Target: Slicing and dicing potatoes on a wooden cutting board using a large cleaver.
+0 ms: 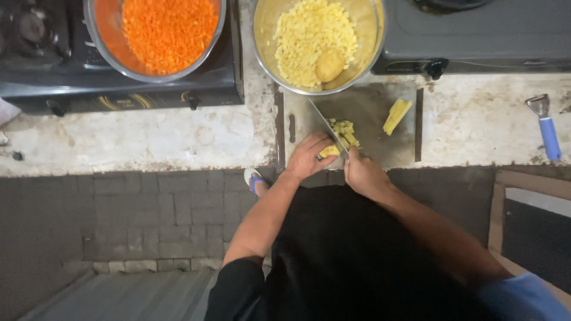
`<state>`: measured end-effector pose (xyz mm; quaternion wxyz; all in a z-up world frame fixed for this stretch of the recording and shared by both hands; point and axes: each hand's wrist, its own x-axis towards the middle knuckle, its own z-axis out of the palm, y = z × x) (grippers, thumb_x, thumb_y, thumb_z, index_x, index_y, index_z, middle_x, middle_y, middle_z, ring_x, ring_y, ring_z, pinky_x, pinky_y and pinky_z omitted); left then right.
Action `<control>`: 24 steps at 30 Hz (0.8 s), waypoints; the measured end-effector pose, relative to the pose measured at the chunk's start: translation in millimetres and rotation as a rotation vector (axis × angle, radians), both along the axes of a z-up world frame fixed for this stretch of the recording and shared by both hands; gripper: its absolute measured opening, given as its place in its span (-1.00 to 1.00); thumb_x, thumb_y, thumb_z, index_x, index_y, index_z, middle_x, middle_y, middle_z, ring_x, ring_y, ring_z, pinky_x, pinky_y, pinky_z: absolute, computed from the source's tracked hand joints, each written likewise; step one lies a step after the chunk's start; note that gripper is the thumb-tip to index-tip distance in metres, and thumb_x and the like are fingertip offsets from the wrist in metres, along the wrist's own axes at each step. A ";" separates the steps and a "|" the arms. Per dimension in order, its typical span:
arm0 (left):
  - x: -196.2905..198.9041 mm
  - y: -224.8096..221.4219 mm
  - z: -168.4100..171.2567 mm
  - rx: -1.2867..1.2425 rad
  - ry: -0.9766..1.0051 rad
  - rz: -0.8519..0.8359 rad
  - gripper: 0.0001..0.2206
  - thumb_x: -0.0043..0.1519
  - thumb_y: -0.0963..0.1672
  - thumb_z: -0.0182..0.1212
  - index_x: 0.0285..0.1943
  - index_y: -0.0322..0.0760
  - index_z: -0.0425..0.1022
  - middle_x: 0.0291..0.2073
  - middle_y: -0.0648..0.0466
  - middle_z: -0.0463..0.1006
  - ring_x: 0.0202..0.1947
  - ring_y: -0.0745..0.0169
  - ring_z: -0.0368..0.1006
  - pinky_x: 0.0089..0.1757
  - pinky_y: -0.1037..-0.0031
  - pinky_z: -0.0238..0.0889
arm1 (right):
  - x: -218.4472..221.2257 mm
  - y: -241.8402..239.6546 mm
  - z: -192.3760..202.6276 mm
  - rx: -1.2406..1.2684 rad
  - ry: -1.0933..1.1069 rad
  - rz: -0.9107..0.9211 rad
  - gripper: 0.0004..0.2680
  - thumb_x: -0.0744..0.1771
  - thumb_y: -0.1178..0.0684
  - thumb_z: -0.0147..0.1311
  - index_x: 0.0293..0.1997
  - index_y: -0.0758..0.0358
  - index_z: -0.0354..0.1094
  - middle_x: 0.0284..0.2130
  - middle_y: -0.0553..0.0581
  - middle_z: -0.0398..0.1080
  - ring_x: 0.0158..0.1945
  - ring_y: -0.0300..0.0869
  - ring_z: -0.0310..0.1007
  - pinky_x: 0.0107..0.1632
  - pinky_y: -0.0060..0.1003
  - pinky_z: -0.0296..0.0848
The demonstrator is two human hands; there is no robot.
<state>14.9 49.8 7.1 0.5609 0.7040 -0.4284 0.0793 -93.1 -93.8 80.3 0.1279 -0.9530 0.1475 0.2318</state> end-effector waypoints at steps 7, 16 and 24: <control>-2.6 3.2 12.2 0.029 -0.060 0.020 -0.67 0.04 -0.05 0.45 -0.09 -0.28 0.57 -0.18 -0.08 0.54 -0.12 -0.14 0.50 -0.05 0.18 0.43 | 29.3 -6.9 74.2 0.141 0.122 0.024 -0.65 0.35 -0.03 -0.25 0.23 0.36 0.04 -0.26 0.44 0.49 -0.17 0.24 0.56 -0.19 0.16 0.56; 0.2 11.6 10.3 0.011 -0.053 0.027 -0.75 0.06 -0.10 0.44 -0.19 -0.34 0.56 -0.27 -0.12 0.55 -0.18 -0.14 0.52 -0.10 0.21 0.43 | 39.9 3.1 127.8 0.213 0.257 0.032 -0.64 0.36 -0.06 -0.30 0.13 0.50 0.13 -0.19 0.61 0.43 -0.07 0.38 0.49 -0.10 0.22 0.51; 4.9 10.6 12.4 -0.008 -0.021 -0.016 -0.78 0.08 -0.14 0.42 -0.16 -0.31 0.55 -0.22 -0.08 0.57 -0.16 -0.12 0.52 -0.11 0.18 0.45 | 22.1 6.6 96.4 0.146 0.349 -0.048 -0.70 0.36 -0.11 -0.28 0.09 0.32 0.06 -0.33 0.35 0.49 -0.20 0.21 0.58 -0.24 0.10 0.54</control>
